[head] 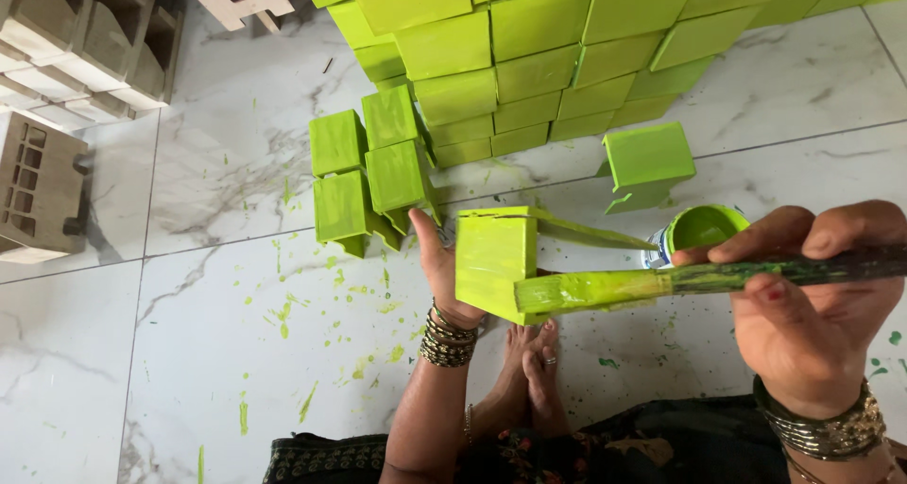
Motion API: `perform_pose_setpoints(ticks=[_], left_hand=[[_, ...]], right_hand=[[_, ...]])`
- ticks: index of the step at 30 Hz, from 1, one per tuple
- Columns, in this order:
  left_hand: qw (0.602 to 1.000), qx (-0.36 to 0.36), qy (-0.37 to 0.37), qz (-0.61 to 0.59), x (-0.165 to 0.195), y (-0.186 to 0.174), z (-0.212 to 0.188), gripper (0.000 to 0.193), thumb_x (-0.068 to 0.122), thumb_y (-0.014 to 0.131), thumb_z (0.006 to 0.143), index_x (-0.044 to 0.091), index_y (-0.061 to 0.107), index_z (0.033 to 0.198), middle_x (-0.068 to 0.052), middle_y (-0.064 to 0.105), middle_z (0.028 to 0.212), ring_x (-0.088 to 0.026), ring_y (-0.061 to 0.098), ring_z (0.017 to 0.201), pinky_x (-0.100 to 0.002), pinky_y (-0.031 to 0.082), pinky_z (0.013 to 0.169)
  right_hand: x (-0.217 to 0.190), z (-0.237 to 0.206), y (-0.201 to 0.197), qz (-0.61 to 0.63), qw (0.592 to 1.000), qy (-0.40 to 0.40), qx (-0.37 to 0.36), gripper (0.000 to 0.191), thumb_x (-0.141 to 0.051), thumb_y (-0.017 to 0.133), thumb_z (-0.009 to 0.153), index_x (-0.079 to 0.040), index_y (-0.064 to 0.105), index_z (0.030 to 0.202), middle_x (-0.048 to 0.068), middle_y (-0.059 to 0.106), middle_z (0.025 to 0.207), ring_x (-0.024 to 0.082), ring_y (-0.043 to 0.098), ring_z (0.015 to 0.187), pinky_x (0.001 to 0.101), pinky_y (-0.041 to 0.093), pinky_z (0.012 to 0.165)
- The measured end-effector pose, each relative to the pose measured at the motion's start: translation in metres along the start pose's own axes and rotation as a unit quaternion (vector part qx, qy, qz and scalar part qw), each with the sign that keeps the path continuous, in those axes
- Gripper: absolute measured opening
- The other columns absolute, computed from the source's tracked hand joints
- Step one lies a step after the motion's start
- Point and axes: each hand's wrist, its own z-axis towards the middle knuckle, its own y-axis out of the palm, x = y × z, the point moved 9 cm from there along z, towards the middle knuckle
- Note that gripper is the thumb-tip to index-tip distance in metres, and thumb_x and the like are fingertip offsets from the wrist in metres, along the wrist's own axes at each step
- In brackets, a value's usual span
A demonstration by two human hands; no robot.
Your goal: The person sits on the floor and paints small wooden house-shaped cutouts green using a paintbrush, dipping the brush into a paint can and coating the surfaces of each piece, then placing finished pieces with a stack of already painted houses.
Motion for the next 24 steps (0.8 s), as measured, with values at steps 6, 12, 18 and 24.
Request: perform_pose_setpoints(ticks=[6, 12, 18, 24], left_hand=[[0.996, -0.045, -0.078, 0.011, -0.019, 0.012, -0.004, 0.107, 0.090, 0.046, 0.083, -0.005, 0.063, 0.131, -0.022, 0.071, 0.123, -0.034, 0.071, 0.108, -0.048, 0.057, 0.098], [0.998, -0.029, -0.053, -0.020, -0.010, 0.004, -0.002, 0.110, 0.091, 0.045, 0.089, -0.009, 0.062, 0.133, -0.026, 0.070, 0.127, -0.037, 0.070, 0.110, -0.046, 0.057, 0.098], [0.993, -0.065, -0.086, -0.041, -0.018, 0.013, -0.003, 0.112, 0.093, 0.044, 0.088, -0.006, 0.061, 0.137, -0.026, 0.068, 0.133, -0.041, 0.067, 0.118, -0.057, 0.050, 0.108], [0.993, -0.067, -0.100, -0.018, -0.024, 0.026, 0.000, 0.120, 0.098, 0.041, 0.087, -0.005, 0.056, 0.146, -0.027, 0.063, 0.142, -0.046, 0.062, 0.126, -0.071, 0.035, 0.114]], right_hand=[[0.000, 0.006, -0.012, -0.120, 0.991, -0.060, 0.022, 0.028, 0.001, 0.063, 0.110, -0.013, 0.045, 0.126, 0.011, 0.062, 0.103, 0.019, 0.070, 0.101, 0.0550, 0.066, 0.103], [-0.006, -0.016, -0.020, -0.067, 0.991, -0.082, 0.084, 0.028, 0.004, 0.063, 0.111, -0.011, 0.046, 0.128, 0.013, 0.061, 0.108, 0.021, 0.070, 0.101, 0.0522, 0.063, 0.106], [-0.027, -0.020, 0.009, -0.298, 0.945, -0.112, -0.068, 0.033, 0.005, 0.058, 0.091, -0.009, 0.042, 0.116, 0.015, 0.063, 0.106, 0.033, 0.074, 0.112, 0.0519, 0.065, 0.097], [-0.035, -0.025, 0.004, -0.265, 0.963, -0.027, -0.047, 0.020, 0.011, 0.056, 0.102, -0.006, 0.055, 0.113, 0.020, 0.063, 0.111, 0.040, 0.068, 0.114, 0.0497, 0.057, 0.109]])
